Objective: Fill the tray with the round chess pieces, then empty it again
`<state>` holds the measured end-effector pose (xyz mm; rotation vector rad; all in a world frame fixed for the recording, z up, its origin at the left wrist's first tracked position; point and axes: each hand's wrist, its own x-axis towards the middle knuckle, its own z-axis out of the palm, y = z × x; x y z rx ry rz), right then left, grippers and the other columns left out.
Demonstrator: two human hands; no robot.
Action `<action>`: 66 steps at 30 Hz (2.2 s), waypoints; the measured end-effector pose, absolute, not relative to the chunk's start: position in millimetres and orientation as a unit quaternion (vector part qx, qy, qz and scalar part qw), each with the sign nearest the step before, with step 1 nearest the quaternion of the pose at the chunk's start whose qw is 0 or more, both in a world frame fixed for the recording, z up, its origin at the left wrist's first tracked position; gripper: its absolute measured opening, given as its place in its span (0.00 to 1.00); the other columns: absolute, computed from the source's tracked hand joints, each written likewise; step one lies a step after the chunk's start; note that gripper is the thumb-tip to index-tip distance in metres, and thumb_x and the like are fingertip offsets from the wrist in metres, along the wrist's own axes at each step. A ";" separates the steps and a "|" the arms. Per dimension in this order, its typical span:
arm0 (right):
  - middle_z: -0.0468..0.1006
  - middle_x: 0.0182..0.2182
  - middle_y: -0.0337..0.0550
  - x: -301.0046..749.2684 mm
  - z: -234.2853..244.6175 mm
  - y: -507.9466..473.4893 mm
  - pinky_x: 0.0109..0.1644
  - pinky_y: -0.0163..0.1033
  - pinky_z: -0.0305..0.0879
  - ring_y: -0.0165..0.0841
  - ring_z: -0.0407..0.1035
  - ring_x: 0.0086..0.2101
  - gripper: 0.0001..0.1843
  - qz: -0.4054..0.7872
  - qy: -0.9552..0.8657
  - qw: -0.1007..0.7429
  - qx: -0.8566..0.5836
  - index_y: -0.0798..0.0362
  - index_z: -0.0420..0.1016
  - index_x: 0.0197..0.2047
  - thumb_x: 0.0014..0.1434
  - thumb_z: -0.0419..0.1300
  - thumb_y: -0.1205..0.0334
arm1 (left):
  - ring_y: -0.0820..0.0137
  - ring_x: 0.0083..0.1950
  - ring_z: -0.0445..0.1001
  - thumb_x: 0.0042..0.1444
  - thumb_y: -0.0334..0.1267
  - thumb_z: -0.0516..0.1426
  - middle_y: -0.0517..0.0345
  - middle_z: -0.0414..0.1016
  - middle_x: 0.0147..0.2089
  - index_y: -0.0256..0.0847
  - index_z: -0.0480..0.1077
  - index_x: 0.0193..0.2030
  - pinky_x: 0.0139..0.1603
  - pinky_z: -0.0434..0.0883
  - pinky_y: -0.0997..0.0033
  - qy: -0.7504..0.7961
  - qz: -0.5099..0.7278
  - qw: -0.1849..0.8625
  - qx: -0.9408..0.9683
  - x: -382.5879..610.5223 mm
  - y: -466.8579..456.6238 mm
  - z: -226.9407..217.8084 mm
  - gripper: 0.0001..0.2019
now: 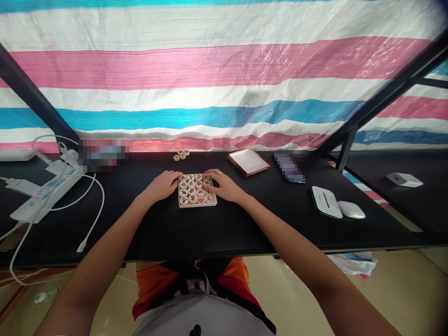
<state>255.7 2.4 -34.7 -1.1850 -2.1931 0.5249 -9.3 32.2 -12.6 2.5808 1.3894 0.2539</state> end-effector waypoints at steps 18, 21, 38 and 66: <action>0.68 0.54 0.48 255.1 -32.0 0.4 0.60 0.49 0.62 0.41 0.65 0.54 0.21 0.198 -0.822 0.289 -0.450 0.48 0.70 0.55 0.60 0.57 0.51 | 0.60 0.56 0.66 0.63 0.39 0.44 0.53 0.71 0.56 0.43 0.64 0.60 0.54 0.67 0.61 0.470 0.085 0.104 0.873 -9.7 32.1 -12.7 0.20; 0.68 0.54 0.48 254.5 -31.2 -0.3 0.60 0.49 0.62 0.40 0.65 0.54 0.20 0.197 -0.823 0.293 -0.446 0.48 0.70 0.54 0.61 0.57 0.52 | 0.60 0.56 0.66 0.63 0.39 0.44 0.52 0.71 0.56 0.43 0.64 0.60 0.54 0.67 0.61 0.471 0.086 0.105 0.871 -10.1 32.0 -12.7 0.20; 0.65 0.57 0.49 255.0 -29.8 -2.4 0.62 0.49 0.60 0.41 0.63 0.57 0.23 0.203 -0.816 0.289 -0.458 0.48 0.68 0.57 0.62 0.55 0.48 | 0.60 0.56 0.67 0.63 0.39 0.45 0.53 0.71 0.56 0.43 0.64 0.59 0.54 0.67 0.61 0.468 0.090 0.107 0.873 -10.5 33.3 -13.3 0.20; 0.63 0.59 0.58 142.7 -2.9 170.1 0.56 0.50 0.60 0.51 0.62 0.56 0.33 0.096 -0.857 0.033 -0.505 0.53 0.62 0.63 0.60 0.53 0.42 | 0.61 0.53 0.69 0.61 0.33 0.47 0.51 0.73 0.51 0.40 0.66 0.58 0.54 0.68 0.62 0.458 0.088 0.097 0.879 -7.0 23.4 -5.5 0.19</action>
